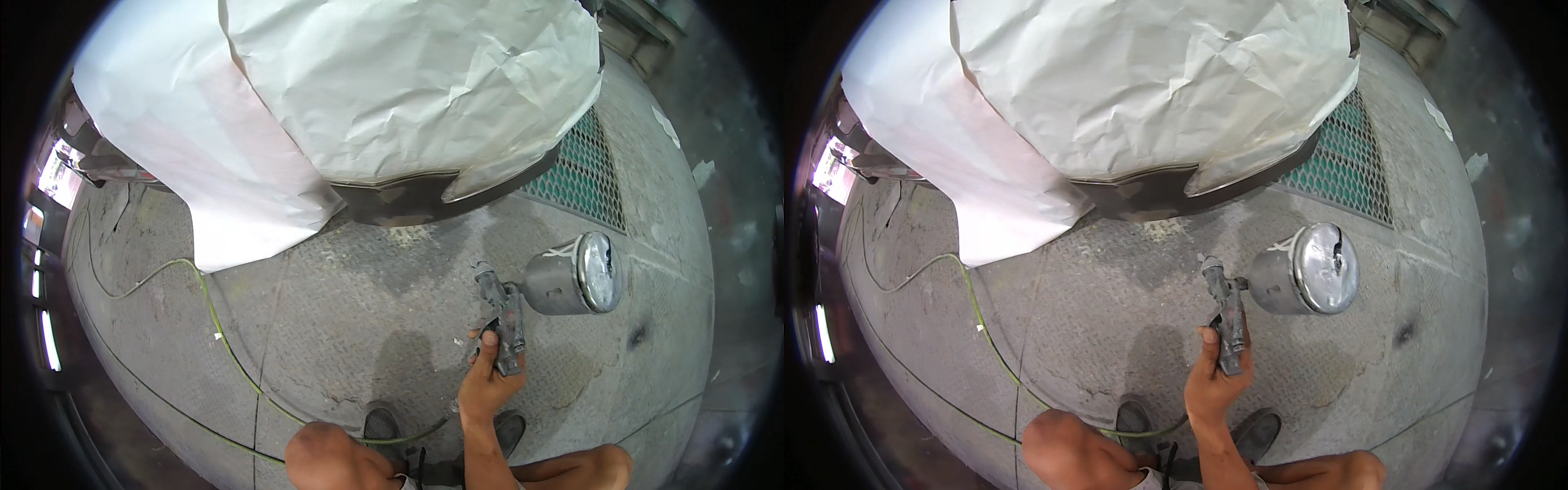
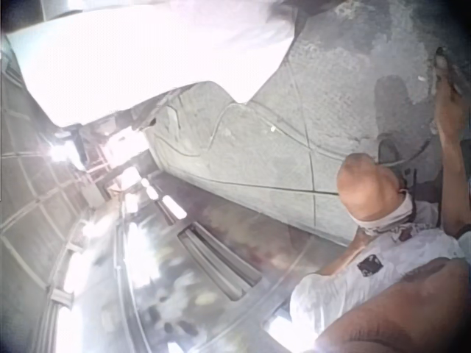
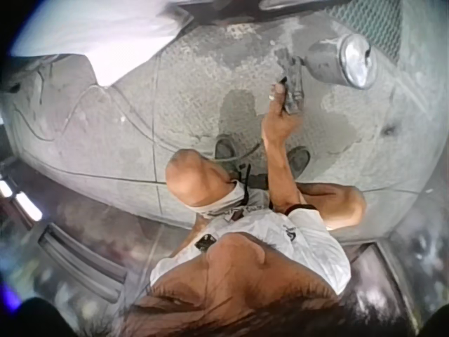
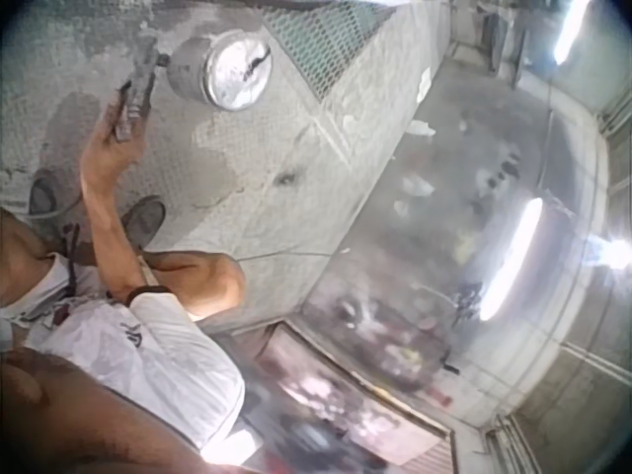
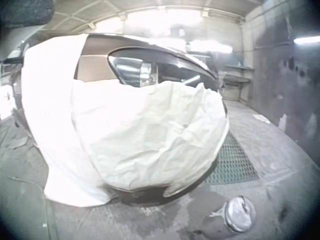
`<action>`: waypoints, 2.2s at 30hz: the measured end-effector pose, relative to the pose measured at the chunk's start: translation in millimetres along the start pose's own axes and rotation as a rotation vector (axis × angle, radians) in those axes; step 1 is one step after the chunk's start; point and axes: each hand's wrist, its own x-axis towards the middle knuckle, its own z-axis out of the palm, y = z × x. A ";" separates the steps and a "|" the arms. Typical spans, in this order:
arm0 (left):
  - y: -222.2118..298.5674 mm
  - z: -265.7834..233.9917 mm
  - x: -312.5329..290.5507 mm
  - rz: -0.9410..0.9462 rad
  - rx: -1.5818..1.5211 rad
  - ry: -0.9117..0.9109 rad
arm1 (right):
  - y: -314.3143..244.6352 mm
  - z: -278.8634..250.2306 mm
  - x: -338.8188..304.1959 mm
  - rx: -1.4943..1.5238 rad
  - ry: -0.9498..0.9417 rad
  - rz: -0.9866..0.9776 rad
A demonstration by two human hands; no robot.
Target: The person prepares a spray gun by mixing paint and then applies a coat of paint to the front bumper of a brown car in a garage. The car's surrounding areas are masked with paper to protect them from overspray.
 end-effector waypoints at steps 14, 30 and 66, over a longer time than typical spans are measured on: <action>5.3 -6.0 -32.9 -0.081 -0.022 0.030 | -11.2 3.8 -1.1 0.102 -0.144 -0.085; 204.2 -73.4 7.7 0.560 0.282 -0.611 | -76.8 10.7 38.5 -0.050 -0.259 -0.081; 182.6 -79.5 28.3 0.897 0.475 -0.525 | -1.2 64.5 -40.1 0.205 -0.181 -0.015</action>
